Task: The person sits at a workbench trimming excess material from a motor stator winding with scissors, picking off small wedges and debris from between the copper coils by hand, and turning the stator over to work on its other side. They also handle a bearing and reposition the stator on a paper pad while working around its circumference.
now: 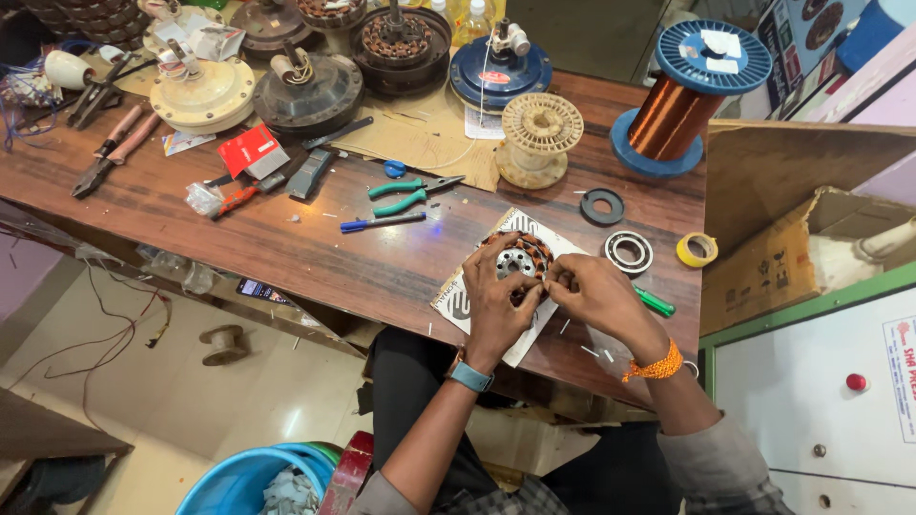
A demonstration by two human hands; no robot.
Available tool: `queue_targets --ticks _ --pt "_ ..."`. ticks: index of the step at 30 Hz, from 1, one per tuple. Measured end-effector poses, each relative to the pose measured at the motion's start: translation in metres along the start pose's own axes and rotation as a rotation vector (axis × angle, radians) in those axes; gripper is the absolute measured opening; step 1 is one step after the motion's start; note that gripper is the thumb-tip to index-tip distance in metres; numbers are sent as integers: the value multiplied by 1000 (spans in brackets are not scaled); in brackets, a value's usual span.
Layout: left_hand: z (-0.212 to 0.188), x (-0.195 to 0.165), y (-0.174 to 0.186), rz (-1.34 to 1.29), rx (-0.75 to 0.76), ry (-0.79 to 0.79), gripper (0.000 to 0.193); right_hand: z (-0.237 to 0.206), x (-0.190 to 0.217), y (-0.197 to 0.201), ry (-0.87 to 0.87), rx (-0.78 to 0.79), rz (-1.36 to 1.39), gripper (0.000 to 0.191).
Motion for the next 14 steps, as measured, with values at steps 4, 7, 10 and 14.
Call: queue_targets --ticks 4,7,10,14 --pt "-1 0 0 -3 10 3 9 -2 -13 0 -106 6 46 21" --pt "-1 -2 0 12 -1 -12 9 -5 -20 4 -146 -5 47 18" --pt "-2 -2 2 3 -2 -10 9 -8 -25 9 -116 -27 64 17" --pt "-11 5 -6 26 7 -43 10 -19 -46 8 -37 -63 79 18"
Point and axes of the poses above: each hand's wrist, its own z-axis towards the middle knuckle, its own y-axis out of the back of the hand, x = y × z, the point moved 7 cm from there along z, towards the middle knuckle, and after that the axes turned 5 degrees about z, right-handed, at the moved point
